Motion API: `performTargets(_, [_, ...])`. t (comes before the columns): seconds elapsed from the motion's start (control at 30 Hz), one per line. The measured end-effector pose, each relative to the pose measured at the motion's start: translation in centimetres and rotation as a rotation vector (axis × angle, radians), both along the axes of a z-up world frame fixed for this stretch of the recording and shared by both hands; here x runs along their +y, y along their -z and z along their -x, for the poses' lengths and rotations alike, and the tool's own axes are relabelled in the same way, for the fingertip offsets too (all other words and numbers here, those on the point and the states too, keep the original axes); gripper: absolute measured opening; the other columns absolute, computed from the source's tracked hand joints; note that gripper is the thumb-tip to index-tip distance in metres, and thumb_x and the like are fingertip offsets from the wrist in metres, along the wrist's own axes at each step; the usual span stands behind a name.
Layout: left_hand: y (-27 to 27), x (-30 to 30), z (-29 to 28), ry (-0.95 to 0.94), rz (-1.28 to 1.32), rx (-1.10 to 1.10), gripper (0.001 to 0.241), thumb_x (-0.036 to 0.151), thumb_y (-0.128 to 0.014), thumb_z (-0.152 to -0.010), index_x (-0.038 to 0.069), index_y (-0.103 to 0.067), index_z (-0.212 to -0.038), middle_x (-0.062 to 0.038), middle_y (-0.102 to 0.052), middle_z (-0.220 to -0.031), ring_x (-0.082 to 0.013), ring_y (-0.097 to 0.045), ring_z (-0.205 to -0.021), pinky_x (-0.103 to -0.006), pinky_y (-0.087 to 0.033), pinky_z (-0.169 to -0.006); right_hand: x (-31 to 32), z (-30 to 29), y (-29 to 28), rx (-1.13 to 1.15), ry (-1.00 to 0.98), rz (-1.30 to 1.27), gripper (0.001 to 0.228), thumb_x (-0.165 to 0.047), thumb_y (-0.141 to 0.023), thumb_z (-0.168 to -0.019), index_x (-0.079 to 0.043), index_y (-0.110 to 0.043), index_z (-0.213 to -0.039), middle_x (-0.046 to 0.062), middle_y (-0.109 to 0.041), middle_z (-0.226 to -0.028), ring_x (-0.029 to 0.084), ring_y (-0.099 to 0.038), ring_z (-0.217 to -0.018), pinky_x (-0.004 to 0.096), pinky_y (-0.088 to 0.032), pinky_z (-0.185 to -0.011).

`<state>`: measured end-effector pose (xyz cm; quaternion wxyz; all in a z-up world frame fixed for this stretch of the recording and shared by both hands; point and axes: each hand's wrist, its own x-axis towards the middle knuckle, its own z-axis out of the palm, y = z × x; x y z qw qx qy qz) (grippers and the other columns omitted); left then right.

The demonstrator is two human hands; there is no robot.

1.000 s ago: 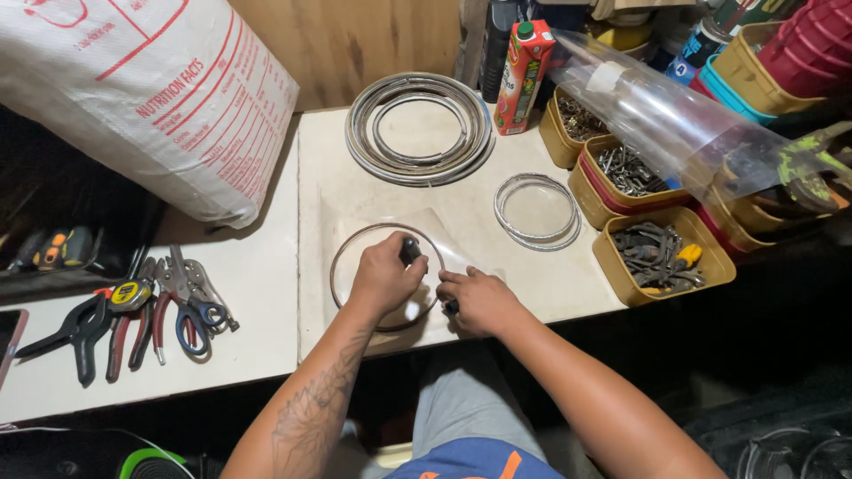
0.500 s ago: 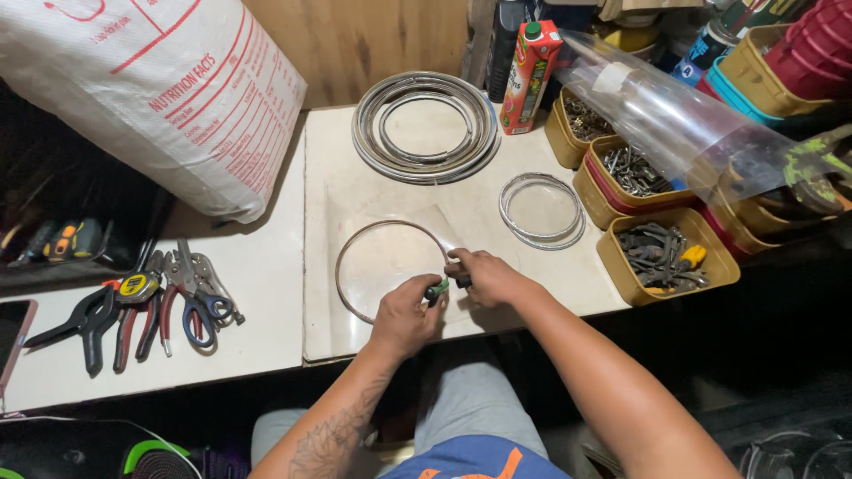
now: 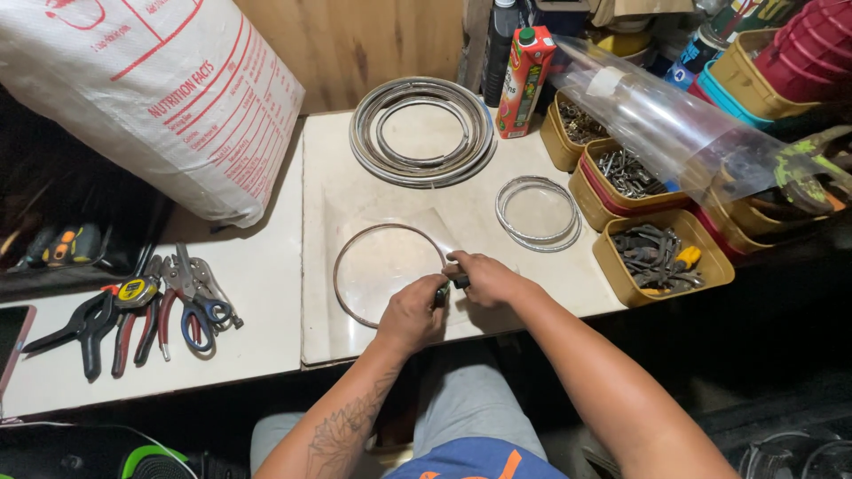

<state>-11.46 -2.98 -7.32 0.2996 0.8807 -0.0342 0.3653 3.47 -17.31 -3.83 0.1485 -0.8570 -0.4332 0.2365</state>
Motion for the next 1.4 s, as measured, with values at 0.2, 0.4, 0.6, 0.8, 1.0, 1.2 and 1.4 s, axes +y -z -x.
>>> performTargets(0.2, [2.1,-0.1,-0.7,0.006,-0.187,-0.018,0.038,0.016,-0.068,-0.079,0.014,-0.068,-0.117,-0.007,-0.073,-0.107,-0.0238,-0.073,-0.102,-0.0337,-0.061,-0.089,0.0,0.2,-0.4,0.008,-0.001,0.012,0.07,-0.004,-0.066,-0.083,-0.012,-0.041,-0.147,0.026,-0.067,-0.126,0.044,-0.06,-0.129,0.053,-0.048,-0.111])
performTargets(0.4, [0.8,-0.1,1.8,0.091,-0.324,0.01,0.032,0.013,-0.059,-0.087,0.007,-0.065,-0.118,-0.013,-0.071,-0.105,-0.029,-0.073,-0.098,-0.0372,-0.06,-0.088,0.4,1.4,-2.1,-0.025,-0.005,0.041,0.07,-0.007,-0.065,-0.084,-0.013,-0.04,-0.149,0.024,-0.067,-0.128,0.041,-0.059,-0.131,0.051,-0.047,-0.111])
performTargets(0.6, [-1.7,1.2,6.9,0.131,-0.306,0.051,0.038,0.013,-0.068,-0.078,0.005,-0.066,-0.114,-0.013,-0.071,-0.102,-0.0298,-0.073,-0.097,-0.0377,-0.06,-0.089,0.3,1.5,-2.4,-0.013,0.005,0.021,0.071,-0.007,-0.065,-0.084,-0.014,-0.04,-0.149,0.022,-0.068,-0.128,0.039,-0.06,-0.13,0.05,-0.048,-0.111])
performTargets(0.8, [-6.8,2.9,11.7,0.109,-0.128,0.182,0.041,0.005,-0.068,-0.082,0.001,-0.059,-0.123,-0.019,-0.07,-0.111,-0.0372,-0.069,-0.095,-0.0424,-0.057,-0.086,0.6,0.1,0.4,-0.038,-0.002,0.067,0.092,-0.016,-0.083,-0.071,-0.012,-0.038,-0.151,0.019,-0.061,-0.139,0.041,-0.059,-0.124,0.046,-0.048,-0.1])
performTargets(1.0, [-10.7,3.4,11.6,-0.083,0.007,-0.069,0.029,0.011,-0.076,-0.081,0.008,-0.071,-0.109,-0.009,-0.076,-0.1,-0.0289,-0.077,-0.087,-0.0359,-0.063,-0.072,0.2,0.6,-0.1,-0.1,-0.035,0.026,0.075,-0.009,-0.068,-0.079,-0.014,-0.041,-0.149,0.02,-0.07,-0.125,0.038,-0.065,-0.124,0.049,-0.051,-0.108])
performTargets(1.2, [-11.3,3.2,11.2,-0.12,0.241,-0.039,0.026,0.012,-0.079,-0.081,0.01,-0.074,-0.106,-0.008,-0.077,-0.093,-0.0297,-0.077,-0.083,-0.0374,-0.062,-0.068,0.4,2.5,-2.6,-0.117,-0.083,-0.078,0.079,-0.003,-0.069,-0.075,-0.006,-0.044,-0.149,0.022,-0.07,-0.127,0.042,-0.065,-0.122,0.052,-0.052,-0.105])
performTargets(1.4, [-13.3,1.5,9.9,-0.091,0.443,-0.077,0.024,0.012,-0.082,-0.08,0.011,-0.077,-0.103,-0.008,-0.08,-0.092,-0.0295,-0.079,-0.085,-0.0363,-0.062,-0.072,1.4,6.7,-8.9,0.091,-0.027,-0.132,0.092,0.004,-0.057,-0.072,-0.016,-0.033,-0.159,0.015,-0.057,-0.15,0.042,-0.053,-0.136,0.057,-0.044,-0.113])
